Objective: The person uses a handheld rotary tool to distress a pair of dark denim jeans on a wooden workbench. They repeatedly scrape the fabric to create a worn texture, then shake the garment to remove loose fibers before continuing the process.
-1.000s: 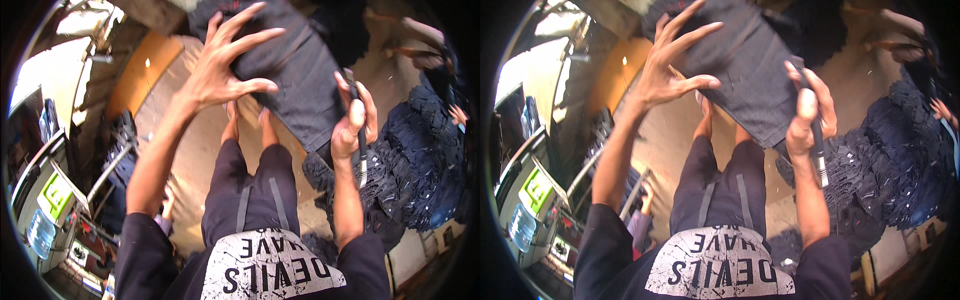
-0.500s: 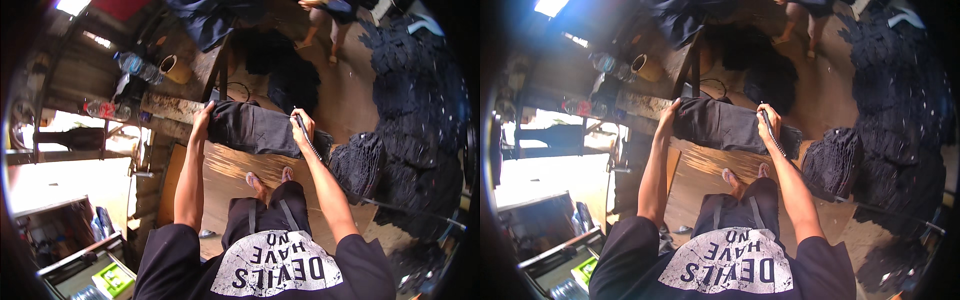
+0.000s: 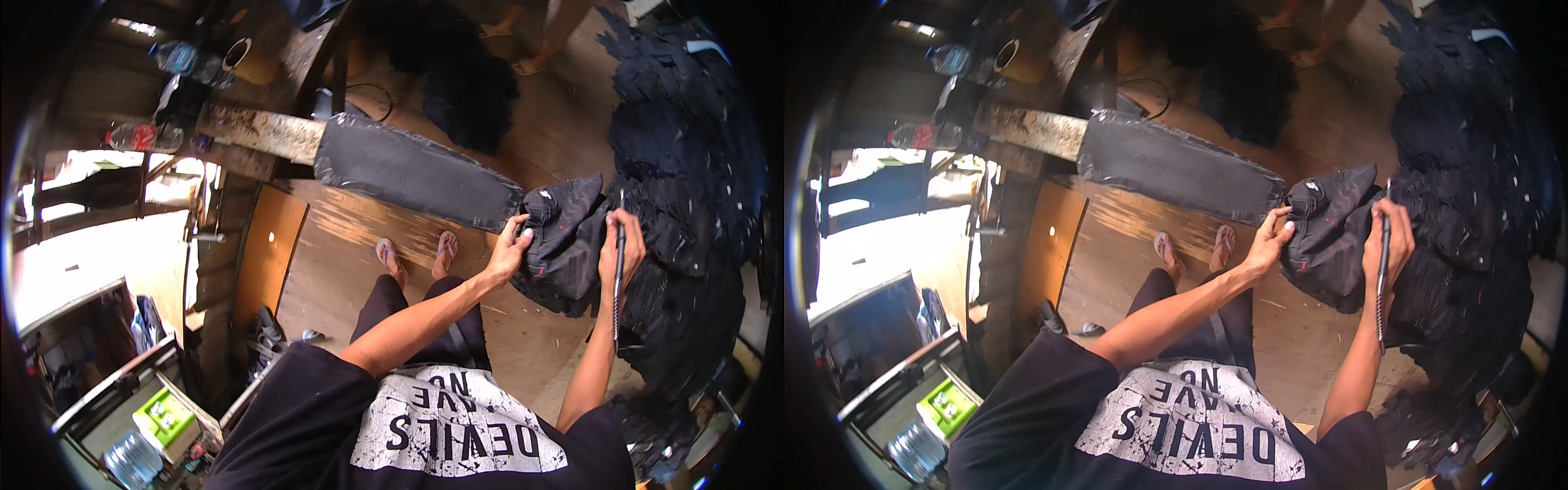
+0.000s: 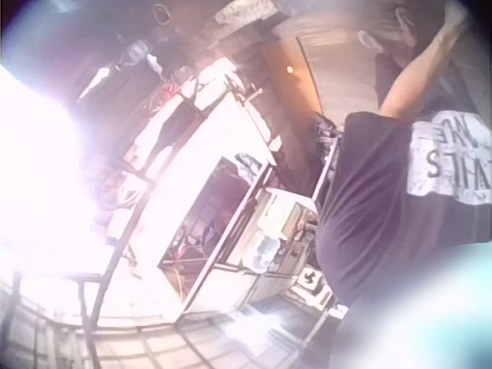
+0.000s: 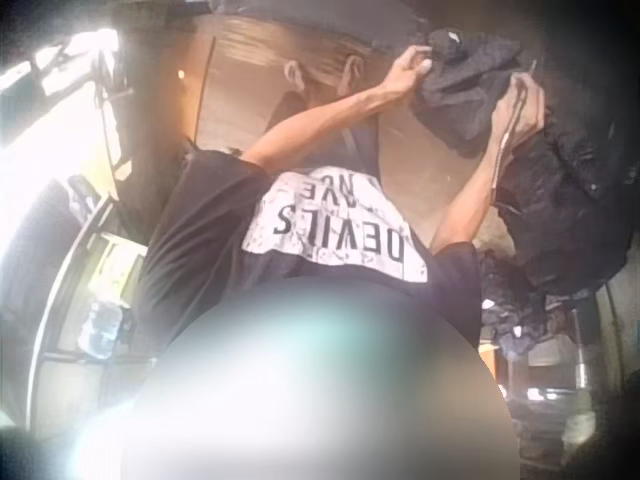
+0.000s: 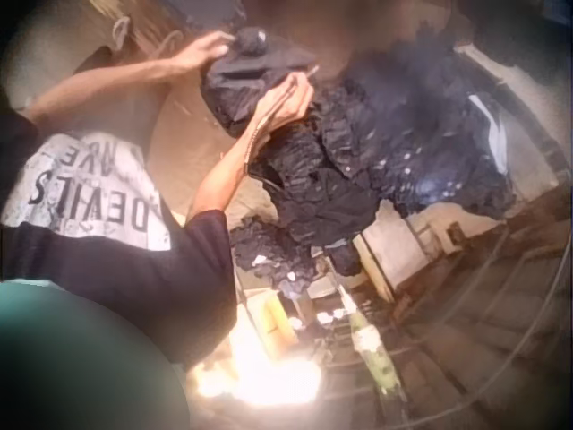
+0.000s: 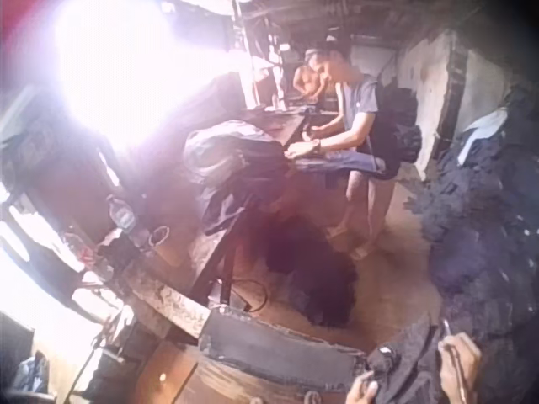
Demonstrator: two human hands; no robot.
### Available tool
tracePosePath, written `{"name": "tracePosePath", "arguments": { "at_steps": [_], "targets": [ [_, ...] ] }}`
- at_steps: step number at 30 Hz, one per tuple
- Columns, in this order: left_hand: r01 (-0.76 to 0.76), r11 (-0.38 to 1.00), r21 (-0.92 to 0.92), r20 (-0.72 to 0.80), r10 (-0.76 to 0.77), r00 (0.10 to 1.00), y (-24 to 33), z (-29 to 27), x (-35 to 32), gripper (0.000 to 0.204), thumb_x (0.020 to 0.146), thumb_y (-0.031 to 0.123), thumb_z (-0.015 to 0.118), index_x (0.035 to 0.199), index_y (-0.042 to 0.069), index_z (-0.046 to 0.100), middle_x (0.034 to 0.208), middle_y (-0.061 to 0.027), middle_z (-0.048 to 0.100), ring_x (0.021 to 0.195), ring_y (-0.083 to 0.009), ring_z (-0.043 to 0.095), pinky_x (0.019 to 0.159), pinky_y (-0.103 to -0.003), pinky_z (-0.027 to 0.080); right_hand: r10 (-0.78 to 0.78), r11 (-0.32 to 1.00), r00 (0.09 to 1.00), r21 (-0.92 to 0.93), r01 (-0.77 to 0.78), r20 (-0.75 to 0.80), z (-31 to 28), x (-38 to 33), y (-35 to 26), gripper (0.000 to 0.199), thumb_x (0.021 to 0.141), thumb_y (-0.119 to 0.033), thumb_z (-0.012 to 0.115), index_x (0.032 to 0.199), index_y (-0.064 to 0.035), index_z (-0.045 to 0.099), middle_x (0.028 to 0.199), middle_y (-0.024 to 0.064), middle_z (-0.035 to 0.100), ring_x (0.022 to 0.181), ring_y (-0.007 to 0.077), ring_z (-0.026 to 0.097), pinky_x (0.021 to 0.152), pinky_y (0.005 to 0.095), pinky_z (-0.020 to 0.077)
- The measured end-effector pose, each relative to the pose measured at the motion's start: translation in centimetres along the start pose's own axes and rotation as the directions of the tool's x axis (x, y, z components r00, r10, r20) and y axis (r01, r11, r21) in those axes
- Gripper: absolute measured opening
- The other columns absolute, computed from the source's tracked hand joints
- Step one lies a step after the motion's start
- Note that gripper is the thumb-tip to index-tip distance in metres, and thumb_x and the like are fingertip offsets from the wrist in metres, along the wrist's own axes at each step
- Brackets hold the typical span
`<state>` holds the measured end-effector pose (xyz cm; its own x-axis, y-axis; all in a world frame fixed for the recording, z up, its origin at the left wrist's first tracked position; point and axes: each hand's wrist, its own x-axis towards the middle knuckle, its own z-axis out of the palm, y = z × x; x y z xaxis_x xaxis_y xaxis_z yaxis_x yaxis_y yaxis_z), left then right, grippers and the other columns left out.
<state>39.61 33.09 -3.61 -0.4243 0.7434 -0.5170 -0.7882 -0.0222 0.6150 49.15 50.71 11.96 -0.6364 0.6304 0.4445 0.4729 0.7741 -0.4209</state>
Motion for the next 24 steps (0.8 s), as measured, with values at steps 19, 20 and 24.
{"name": "tracePosePath", "arguments": {
  "at_steps": [19, 20, 24],
  "targets": [
    [-0.632, 0.223, 0.742, 0.601, 0.197, 0.775, 6.9, -5.0, -6.2, 0.017, 0.082, 0.017, 0.076, 0.086, 0.002, 0.080, 0.083, -0.0233, 0.078, 0.085, -0.0397, 0.081, 0.078, -0.050, 0.065, 0.532, 0.846, 0.847, -0.030, -0.532, -0.019, 0.5, -25.5, -14.2, 0.018, 0.096, 0.000, 0.081, 0.110, 0.0030, 0.071, 0.098, 0.0150, 0.074, 0.092, 0.0291, 0.073, 0.085, 0.0413, 0.0603],
    [-0.594, 0.137, 0.793, 0.574, 0.162, 0.803, 7.0, -5.5, -6.0, 0.015, 0.081, 0.017, 0.076, 0.085, 0.003, 0.080, 0.083, -0.0229, 0.079, 0.085, -0.0395, 0.081, 0.077, -0.050, 0.065, 0.558, 0.827, 0.830, -0.078, -0.557, -0.012, -0.3, -26.1, -14.4, 0.017, 0.096, 0.000, 0.081, 0.109, 0.0020, 0.071, 0.097, 0.0140, 0.073, 0.092, 0.0286, 0.073, 0.084, 0.0410, 0.0603],
    [-0.384, 0.061, 0.921, 0.387, -0.058, 0.920, 5.5, -10.0, -3.7, 0.020, 0.086, 0.019, 0.077, 0.102, 0.009, 0.084, 0.096, -0.0188, 0.082, 0.096, -0.0352, 0.082, 0.082, -0.048, 0.066, 0.571, 0.821, 0.817, -0.054, -0.569, 0.082, 0.4, -28.5, -15.3, 0.015, 0.095, -0.001, 0.082, 0.107, -0.0026, 0.071, 0.093, 0.0078, 0.073, 0.082, 0.0204, 0.067, 0.076, 0.0358, 0.0560]
  ]
}}
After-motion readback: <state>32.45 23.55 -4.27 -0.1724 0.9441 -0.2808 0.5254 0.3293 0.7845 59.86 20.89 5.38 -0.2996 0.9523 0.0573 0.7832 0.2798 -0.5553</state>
